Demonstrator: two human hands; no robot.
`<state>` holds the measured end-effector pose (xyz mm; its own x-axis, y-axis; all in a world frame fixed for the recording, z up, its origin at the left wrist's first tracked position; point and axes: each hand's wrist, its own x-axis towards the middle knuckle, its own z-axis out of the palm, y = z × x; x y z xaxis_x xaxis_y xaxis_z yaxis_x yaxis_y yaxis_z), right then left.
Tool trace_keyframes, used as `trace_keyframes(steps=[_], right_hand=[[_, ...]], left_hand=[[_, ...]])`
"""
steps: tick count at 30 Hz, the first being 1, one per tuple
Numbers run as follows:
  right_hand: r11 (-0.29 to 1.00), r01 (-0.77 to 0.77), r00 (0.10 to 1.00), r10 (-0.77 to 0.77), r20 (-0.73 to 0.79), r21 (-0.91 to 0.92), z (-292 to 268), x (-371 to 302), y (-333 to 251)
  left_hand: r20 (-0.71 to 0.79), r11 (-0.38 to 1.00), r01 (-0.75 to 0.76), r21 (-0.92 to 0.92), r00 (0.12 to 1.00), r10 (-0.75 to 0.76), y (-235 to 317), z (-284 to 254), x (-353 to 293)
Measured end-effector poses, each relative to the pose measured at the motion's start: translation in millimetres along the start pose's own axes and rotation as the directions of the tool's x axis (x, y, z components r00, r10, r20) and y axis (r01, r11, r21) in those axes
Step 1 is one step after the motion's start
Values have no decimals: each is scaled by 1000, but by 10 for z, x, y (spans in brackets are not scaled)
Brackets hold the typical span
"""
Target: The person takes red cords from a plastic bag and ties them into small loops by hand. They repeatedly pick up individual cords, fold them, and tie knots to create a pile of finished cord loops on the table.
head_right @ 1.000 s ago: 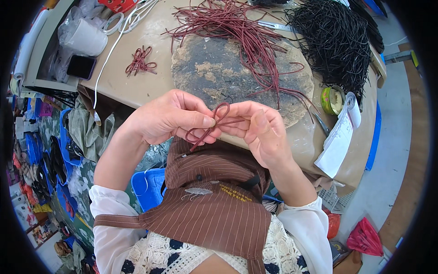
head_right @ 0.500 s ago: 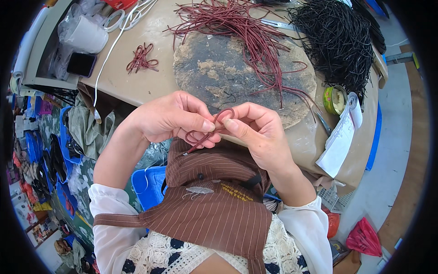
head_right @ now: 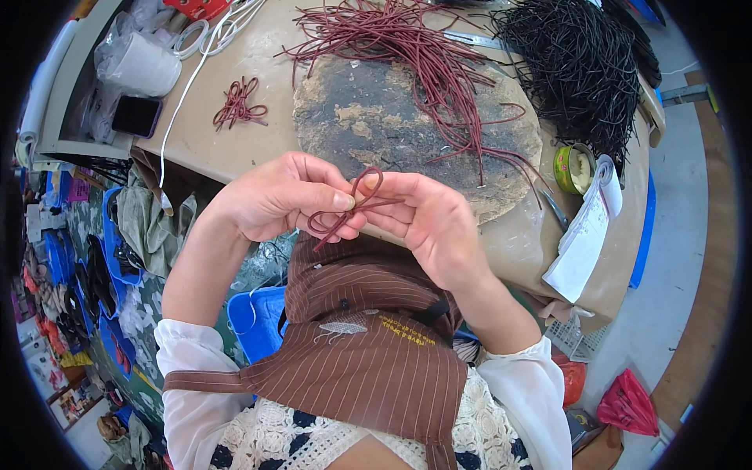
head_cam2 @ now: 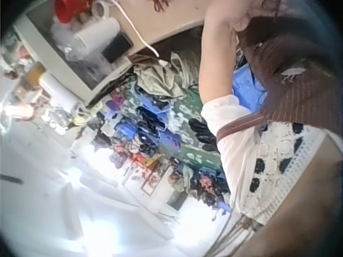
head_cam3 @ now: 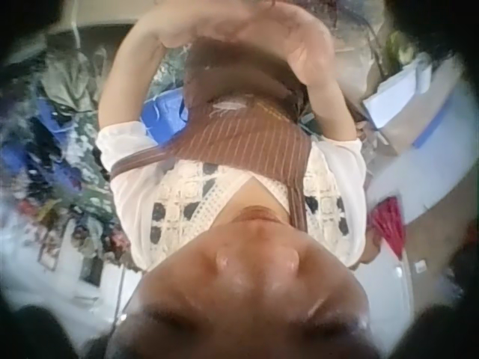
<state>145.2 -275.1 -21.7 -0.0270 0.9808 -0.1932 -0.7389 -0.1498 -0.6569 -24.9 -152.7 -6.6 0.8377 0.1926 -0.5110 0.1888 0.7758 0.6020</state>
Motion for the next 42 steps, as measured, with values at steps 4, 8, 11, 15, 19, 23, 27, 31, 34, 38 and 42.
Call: trace_keyframes(steps=[4,8,11,15,19,23,27,31,34,38,42], right_hand=[[902,232,973,-216,83,-364,-44,-17,163],[850,230,969,-244,33,-475,-90,-28,180],[884,185,980,-196,21,-429,-70,-36,147],[911,155,986,-164,8,-383,-38,-38,132],[911,111,992,-124,-7,-398,-80,-8,192],[793,57,995,6,101,-606,10,144,49],[225,341,936,-173,307,-913,-15,955,-343],[-668,89,749,-444,491,-739,-477,2140,-686],[-478,191,940,-163,300,-857,-670,2349,-723],[-457,413,852,-112,511,-788,-620,1677,-692],[-398,446,851,-87,517,-802,-729,1020,-647]], left_hand=[[-13,1000,5,13,1000,-5,5,7,-5],[-6,999,38,29,999,-38,-3,4,5],[31,996,58,73,998,-60,17,20,-13],[36,996,77,53,996,-79,11,-2,6],[31,993,115,30,993,-116,-10,-85,20],[-16,987,95,131,996,-93,-41,-259,-47],[-354,650,-115,751,761,544,66,-807,-292],[-169,68,362,930,255,952,88,-1032,-287],[-167,78,375,924,212,963,-55,-968,-323],[-149,81,270,960,242,959,-242,-754,-245],[-46,-2,119,993,398,916,-445,-433,79]])
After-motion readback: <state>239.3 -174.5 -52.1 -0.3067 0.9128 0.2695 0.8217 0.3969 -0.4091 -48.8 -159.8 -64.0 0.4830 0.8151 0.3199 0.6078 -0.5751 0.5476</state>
